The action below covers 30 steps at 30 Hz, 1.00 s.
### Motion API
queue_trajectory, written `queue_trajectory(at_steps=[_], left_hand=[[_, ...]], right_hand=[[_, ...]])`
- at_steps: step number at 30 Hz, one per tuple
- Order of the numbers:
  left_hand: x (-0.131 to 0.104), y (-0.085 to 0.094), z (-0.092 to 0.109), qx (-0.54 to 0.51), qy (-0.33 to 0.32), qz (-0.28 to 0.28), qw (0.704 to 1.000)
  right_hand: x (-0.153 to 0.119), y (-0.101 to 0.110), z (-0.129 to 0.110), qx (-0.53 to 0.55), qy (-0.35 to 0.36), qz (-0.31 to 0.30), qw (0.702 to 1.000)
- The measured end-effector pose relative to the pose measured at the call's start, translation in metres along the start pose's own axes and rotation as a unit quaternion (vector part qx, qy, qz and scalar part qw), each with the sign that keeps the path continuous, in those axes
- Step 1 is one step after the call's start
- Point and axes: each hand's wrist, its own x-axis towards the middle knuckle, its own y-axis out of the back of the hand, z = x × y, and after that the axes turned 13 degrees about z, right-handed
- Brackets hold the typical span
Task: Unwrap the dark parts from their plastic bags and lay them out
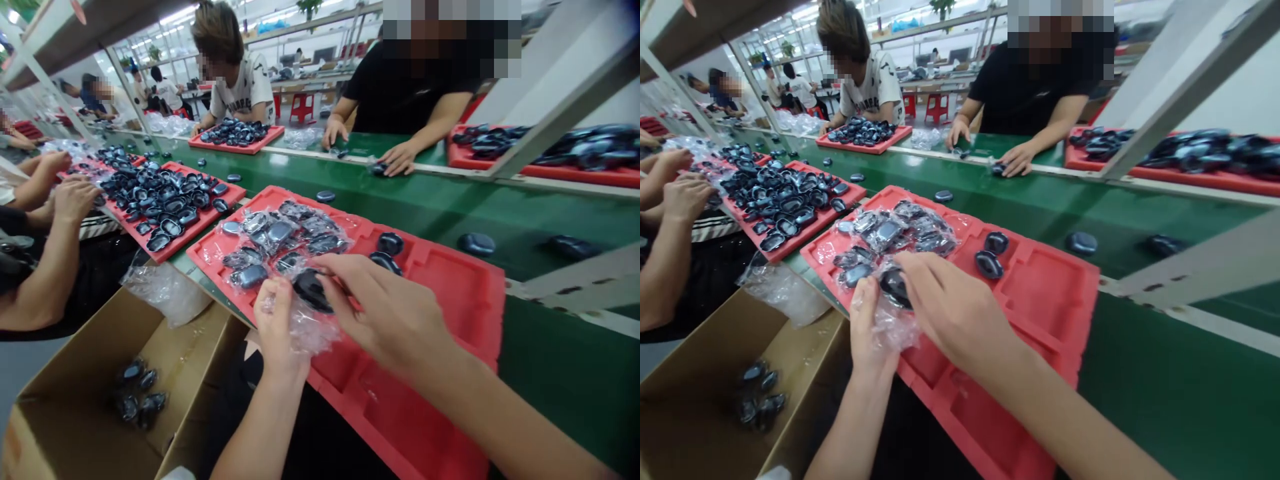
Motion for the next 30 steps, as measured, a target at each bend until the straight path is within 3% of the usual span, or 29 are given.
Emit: queue_trajectory(at_steps=[4, 10, 13, 16, 19, 21, 23, 24, 26, 30], left_hand=[[0.014, 0.01, 0.006, 0.16, -0.187, -0.029, 0.969], [0.024, 0.02, 0.014, 0.226, -0.223, -0.114, 0.941], [0.024, 0.021, 0.015, 0.242, -0.233, -0.122, 0.934], [0.024, 0.02, 0.017, 0.251, -0.246, -0.144, 0.925], [0.024, 0.016, 0.015, 0.207, -0.184, -0.117, 0.954], [0.022, 0.013, 0.011, 0.141, -0.082, -0.075, 0.984], [0.016, 0.011, 0.008, 0.088, 0.024, -0.044, 0.995], [0.012, 0.01, 0.006, 0.079, 0.056, -0.039, 0.995], [0.004, 0.008, 0.005, 0.109, 0.044, -0.056, 0.991], [-0.008, 0.006, 0.004, 0.235, -0.108, -0.127, 0.957]], right_hand=[[0.002, -0.004, 0.007, 0.096, -0.114, -0.065, 0.987], [-0.002, -0.016, 0.024, 0.253, -0.194, -0.078, 0.945], [-0.003, -0.017, 0.029, 0.259, -0.17, -0.095, 0.946], [-0.003, -0.015, 0.028, 0.202, -0.052, -0.117, 0.971], [-0.003, -0.014, 0.024, 0.14, 0.06, -0.113, 0.982], [-0.001, -0.012, 0.024, 0.113, 0.103, -0.11, 0.982], [0.003, -0.006, 0.028, 0.084, 0.113, -0.109, 0.984], [0.006, -0.001, 0.031, 0.067, 0.095, -0.103, 0.988], [0.013, 0.01, 0.039, 0.029, 0.003, -0.056, 0.998], [0.024, 0.019, 0.054, 0.019, -0.219, 0.056, 0.974]])
